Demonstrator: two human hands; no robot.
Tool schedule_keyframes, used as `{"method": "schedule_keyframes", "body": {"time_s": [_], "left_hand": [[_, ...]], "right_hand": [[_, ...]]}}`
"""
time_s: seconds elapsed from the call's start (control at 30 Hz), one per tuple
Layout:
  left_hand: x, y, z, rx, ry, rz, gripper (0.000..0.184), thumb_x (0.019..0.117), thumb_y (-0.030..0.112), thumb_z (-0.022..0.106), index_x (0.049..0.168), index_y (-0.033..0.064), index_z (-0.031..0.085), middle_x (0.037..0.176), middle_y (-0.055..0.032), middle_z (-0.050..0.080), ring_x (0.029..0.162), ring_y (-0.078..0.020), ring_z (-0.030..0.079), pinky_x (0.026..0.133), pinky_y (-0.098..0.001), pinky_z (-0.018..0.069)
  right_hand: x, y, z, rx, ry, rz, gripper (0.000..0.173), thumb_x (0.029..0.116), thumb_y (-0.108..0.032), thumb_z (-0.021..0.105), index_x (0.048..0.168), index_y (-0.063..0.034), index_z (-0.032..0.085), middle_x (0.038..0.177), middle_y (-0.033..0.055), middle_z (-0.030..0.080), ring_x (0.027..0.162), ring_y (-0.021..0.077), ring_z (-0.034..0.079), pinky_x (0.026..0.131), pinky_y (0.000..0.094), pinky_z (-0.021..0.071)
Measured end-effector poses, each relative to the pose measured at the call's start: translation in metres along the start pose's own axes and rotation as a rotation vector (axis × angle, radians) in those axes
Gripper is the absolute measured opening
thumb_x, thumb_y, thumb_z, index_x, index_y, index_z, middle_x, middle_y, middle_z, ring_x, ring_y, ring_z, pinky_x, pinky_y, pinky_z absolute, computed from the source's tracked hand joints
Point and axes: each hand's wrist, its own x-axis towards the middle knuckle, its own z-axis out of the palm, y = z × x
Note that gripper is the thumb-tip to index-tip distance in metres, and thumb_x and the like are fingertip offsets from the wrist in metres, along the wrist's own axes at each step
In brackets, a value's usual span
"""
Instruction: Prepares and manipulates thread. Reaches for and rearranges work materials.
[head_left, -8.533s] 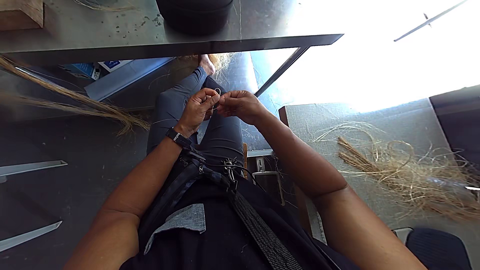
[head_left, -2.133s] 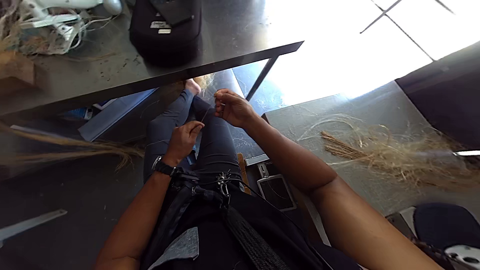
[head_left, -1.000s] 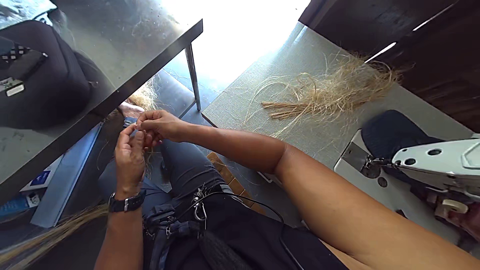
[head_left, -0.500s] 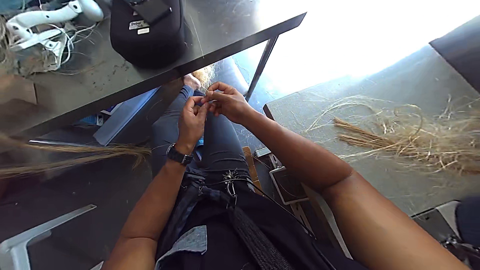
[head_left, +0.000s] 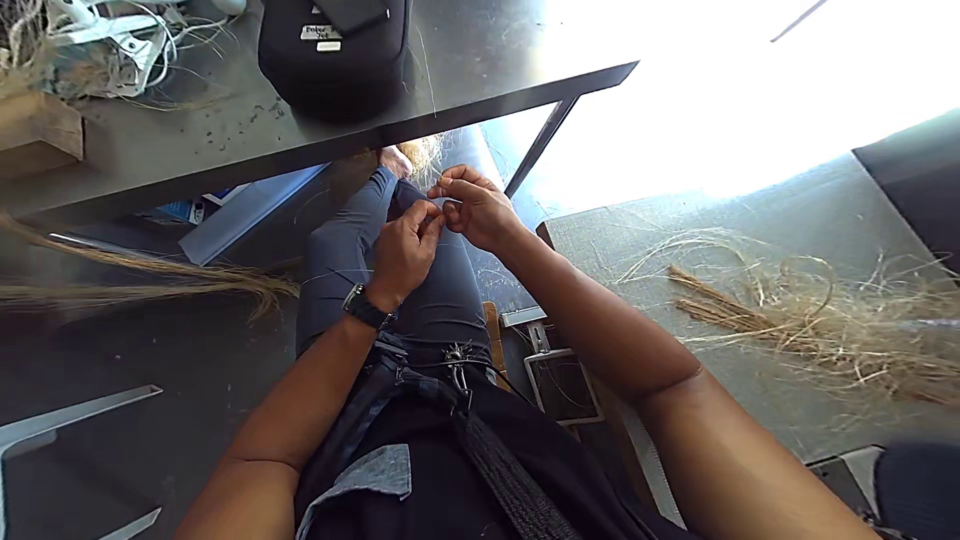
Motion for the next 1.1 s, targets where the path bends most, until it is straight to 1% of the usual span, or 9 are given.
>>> {"method": "schedule_keyframes", "body": {"time_s": [0.27,0.4,0.53,0.6,0.67,0.73,0.8,0.9,1.1], "left_hand": [[-0.003,-0.008,-0.003,-0.014,-0.057,0.009,0.016,0.1048,0.023,0.059,0.105,0.0086,0.065,0.061,-0.0043,0.051,0.044,-0.0154,0.042,0.042,-0.0308,0.0384],[0.008,-0.016,0.004,0.003,-0.05,0.046,0.015,0.1044,0.022,0.06,0.105,0.01,0.068,0.068,-0.0012,0.057,0.053,-0.0122,0.051,0.051,-0.0309,0.046],[0.009,-0.017,0.003,0.002,-0.066,0.04,0.016,0.1046,0.024,0.06,0.105,0.0104,0.067,0.067,-0.0014,0.056,0.053,-0.013,0.051,0.05,-0.0316,0.0452],[0.01,-0.016,-0.001,0.025,-0.036,0.02,0.022,0.1058,0.029,0.058,0.108,0.0104,0.069,0.075,-0.0036,0.061,0.059,-0.0145,0.056,0.056,-0.0334,0.0493],[0.013,-0.015,-0.007,0.034,-0.01,-0.011,0.031,0.1076,0.033,0.053,0.115,0.0075,0.069,0.094,-0.0094,0.065,0.076,-0.0188,0.063,0.069,-0.0387,0.0548],[0.021,-0.019,-0.008,0.021,0.046,-0.03,0.035,0.1072,0.037,0.052,0.117,0.0078,0.069,0.099,-0.0077,0.068,0.081,-0.0155,0.066,0.074,-0.035,0.0573],[0.025,-0.019,-0.011,-0.04,0.078,-0.054,0.034,0.1073,0.036,0.052,0.115,0.0068,0.068,0.093,-0.0065,0.069,0.074,-0.0134,0.066,0.069,-0.0316,0.0576],[0.03,-0.024,-0.012,-0.175,0.1,-0.096,0.027,0.1077,0.026,0.052,0.105,0.0052,0.067,0.082,-0.004,0.068,0.063,-0.0113,0.064,0.06,-0.029,0.0568],[0.031,-0.033,-0.013,-0.294,0.096,-0.116,0.023,0.1076,0.021,0.053,0.098,0.0048,0.067,0.079,-0.0025,0.069,0.061,-0.0106,0.065,0.058,-0.0269,0.057]], "right_hand": [[0.0,0.002,0.0,0.002,-0.002,0.041,0.014,0.1079,-0.012,0.048,0.103,-0.0062,0.06,0.085,0.0098,0.069,0.05,0.0083,0.051,0.043,0.0206,0.0399],[0.001,0.004,-0.001,-0.023,0.019,0.025,0.012,0.1071,-0.011,0.051,0.104,-0.0044,0.061,0.086,0.0117,0.07,0.05,0.0096,0.054,0.044,0.0215,0.0442],[0.0,0.002,0.0,-0.076,0.036,0.015,0.012,0.1071,-0.011,0.051,0.105,-0.0042,0.061,0.085,0.0115,0.07,0.049,0.0087,0.053,0.043,0.0207,0.0431],[0.0,0.0,0.001,-0.133,0.038,-0.013,0.012,0.1071,-0.01,0.051,0.106,-0.0033,0.06,0.083,0.0109,0.07,0.047,0.0082,0.052,0.041,0.0205,0.0422],[-0.001,-0.001,0.001,-0.198,0.025,-0.05,0.01,0.1065,-0.007,0.051,0.107,-0.0018,0.059,0.082,0.0108,0.071,0.045,0.0084,0.054,0.041,0.0207,0.0443],[-0.001,0.001,0.003,-0.253,-0.002,-0.09,0.008,0.1053,-0.004,0.052,0.107,0.0005,0.059,0.081,0.0112,0.071,0.046,0.0099,0.057,0.042,0.0224,0.0484],[-0.003,0.004,0.006,-0.311,-0.031,-0.097,0.008,0.1046,-0.003,0.054,0.107,0.0015,0.059,0.082,0.011,0.071,0.052,0.013,0.063,0.047,0.0264,0.0548],[-0.004,0.008,0.008,-0.358,-0.103,-0.097,0.008,0.1044,-0.003,0.055,0.107,0.0031,0.059,0.082,0.0125,0.072,0.06,0.0171,0.069,0.054,0.0308,0.0608],[-0.006,0.007,0.01,-0.337,-0.149,-0.017,0.01,0.1054,-0.003,0.054,0.106,0.0048,0.059,0.084,0.0142,0.072,0.064,0.0197,0.072,0.058,0.0333,0.0628]]}}
